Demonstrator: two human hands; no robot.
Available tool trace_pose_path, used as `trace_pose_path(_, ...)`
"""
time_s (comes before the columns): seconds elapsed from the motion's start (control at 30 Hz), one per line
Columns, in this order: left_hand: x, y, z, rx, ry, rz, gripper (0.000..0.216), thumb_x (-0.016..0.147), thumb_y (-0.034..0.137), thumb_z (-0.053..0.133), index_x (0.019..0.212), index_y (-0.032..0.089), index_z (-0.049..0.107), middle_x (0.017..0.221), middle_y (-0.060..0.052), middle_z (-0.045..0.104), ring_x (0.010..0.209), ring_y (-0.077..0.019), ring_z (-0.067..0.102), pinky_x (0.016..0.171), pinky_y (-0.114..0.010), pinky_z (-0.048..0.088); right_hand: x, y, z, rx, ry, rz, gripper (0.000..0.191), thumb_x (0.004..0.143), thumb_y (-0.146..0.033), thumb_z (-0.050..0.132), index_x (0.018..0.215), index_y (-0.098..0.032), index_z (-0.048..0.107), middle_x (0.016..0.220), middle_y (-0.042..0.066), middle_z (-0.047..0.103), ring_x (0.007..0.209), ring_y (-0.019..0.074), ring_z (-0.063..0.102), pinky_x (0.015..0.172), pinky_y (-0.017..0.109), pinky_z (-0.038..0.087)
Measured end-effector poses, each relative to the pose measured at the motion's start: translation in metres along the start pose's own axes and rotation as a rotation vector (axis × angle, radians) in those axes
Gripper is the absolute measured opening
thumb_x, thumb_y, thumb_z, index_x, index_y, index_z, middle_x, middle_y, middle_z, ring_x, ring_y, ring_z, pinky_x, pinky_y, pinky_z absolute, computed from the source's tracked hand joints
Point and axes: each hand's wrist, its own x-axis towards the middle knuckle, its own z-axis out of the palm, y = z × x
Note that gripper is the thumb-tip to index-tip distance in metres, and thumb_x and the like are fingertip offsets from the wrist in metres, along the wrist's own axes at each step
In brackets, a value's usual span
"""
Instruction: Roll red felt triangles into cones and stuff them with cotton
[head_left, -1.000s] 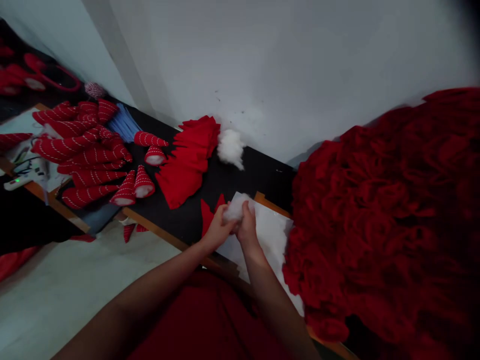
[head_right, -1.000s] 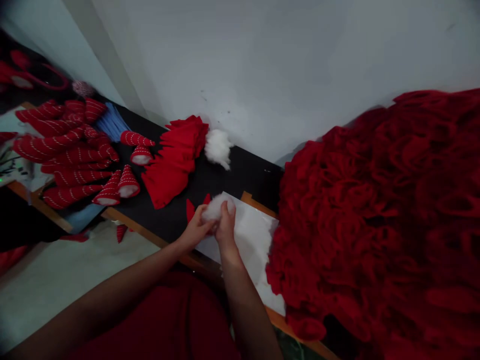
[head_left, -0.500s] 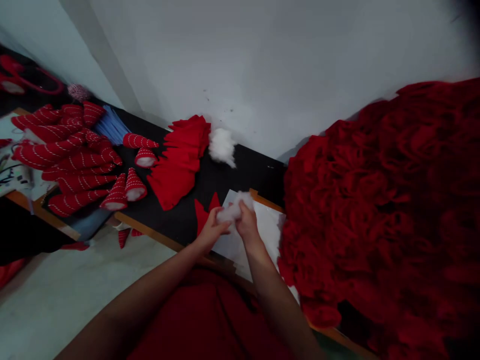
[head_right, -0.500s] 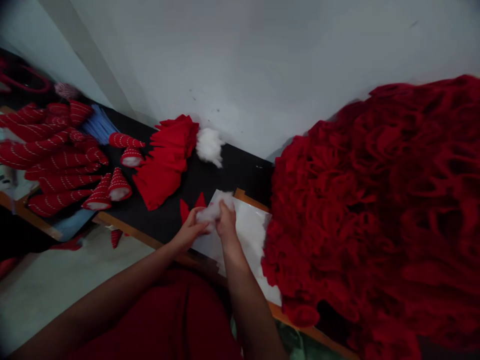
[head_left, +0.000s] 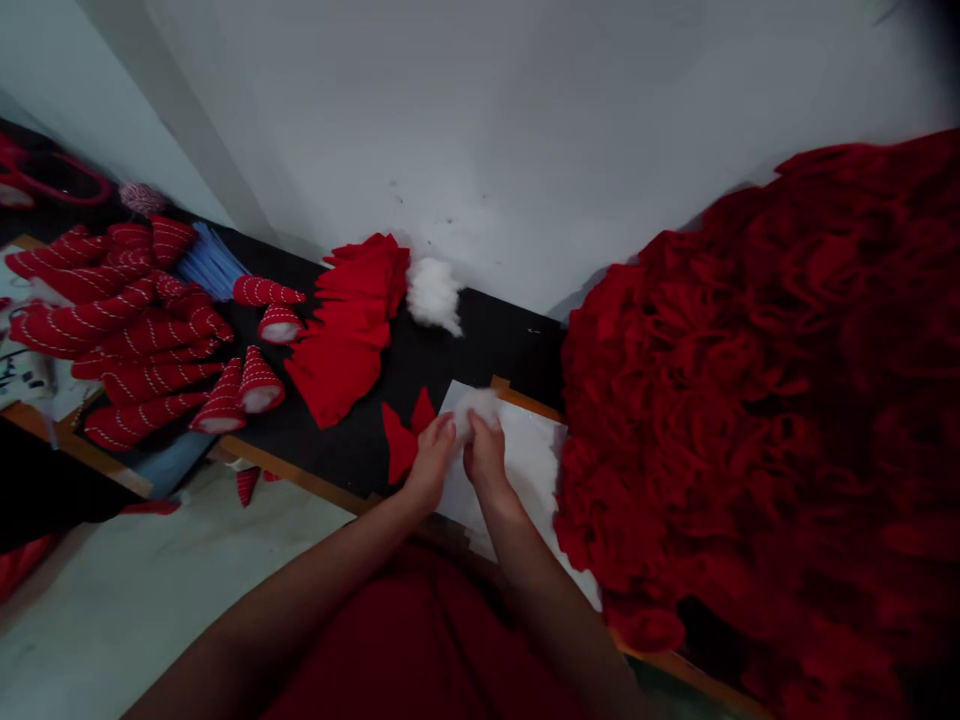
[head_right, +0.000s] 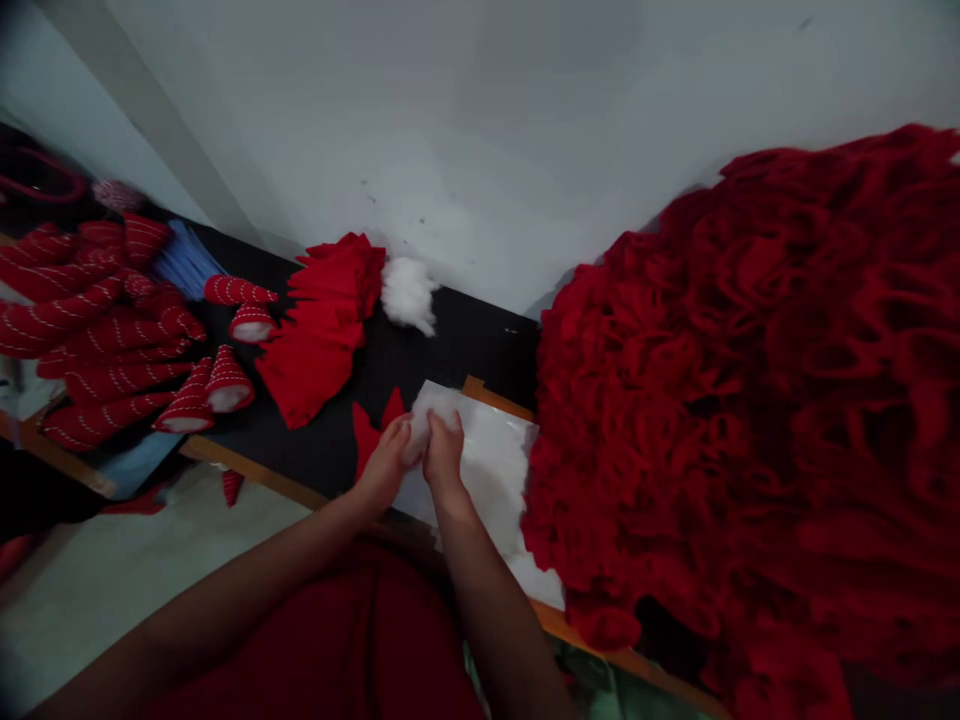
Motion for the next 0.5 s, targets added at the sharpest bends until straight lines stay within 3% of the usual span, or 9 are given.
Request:
trace_pose_path(0.1, 0.010, 0.008, -0.001, -0.067, 0.008, -0.098, 0.039, 0.068, 0.030, 0.059, 0.102, 0.018, 0.046, 0.096, -0.008, 0.059, 0.081, -0.0186, 0.059, 0.068, -0.031, 0.046, -0.009, 0.002, 0.004, 0.059, -0.045, 0.061, 0.026, 0.061, -0.022, 0.060, 0.086, -0.020, 0.054, 0.070, -0.005, 0.063, 0.063, 0.0111, 0.059, 0.061, 0.023, 0.049)
trace_pose_path(0.23, 0.015, 0.006, -0.003, -0.082, 0.030, -0.011, 0.025, 0.064, 0.015, 0.052, 0.089, 0.018, 0.047, 0.074, 0.000, 0.057, 0.067, -0.0132, 0.056, 0.064, -0.027, 0.045, -0.014, 0.009, 0.004, 0.092, -0.116, 0.223, 0.019, 0.067, -0.031, 0.055, 0.082, -0.019, 0.054, 0.070, -0.002, 0.063, 0.065, 0.0127, 0.061, 0.064, 0.025, 0.052)
trace_pose_path(0.37, 0.007, 0.003, -0.005, 0.024, 0.008, 0.156, 0.015, 0.061, 0.006, 0.045, 0.070, 0.018, 0.047, 0.075, 0.002, 0.056, 0.079, -0.0133, 0.053, 0.077, -0.025, 0.041, -0.005, 0.009, 0.001, 0.073, -0.176, 0.265, 0.016, 0.069, -0.029, 0.045, 0.075, -0.019, 0.056, 0.070, 0.002, 0.065, 0.071, 0.0162, 0.063, 0.070, 0.031, 0.053)
trace_pose_path(0.5, -0.001, 0.009, -0.013, 0.293, -0.109, 0.427, 0.022, 0.063, 0.002, 0.041, 0.072, 0.019, 0.052, 0.101, -0.003, 0.057, 0.105, -0.0187, 0.046, 0.093, -0.033, 0.032, 0.008, 0.002, -0.006, 0.032, -0.190, 0.168, 0.012, 0.067, -0.025, 0.044, 0.066, -0.021, 0.055, 0.063, 0.000, 0.064, 0.071, 0.0169, 0.062, 0.069, 0.033, 0.053)
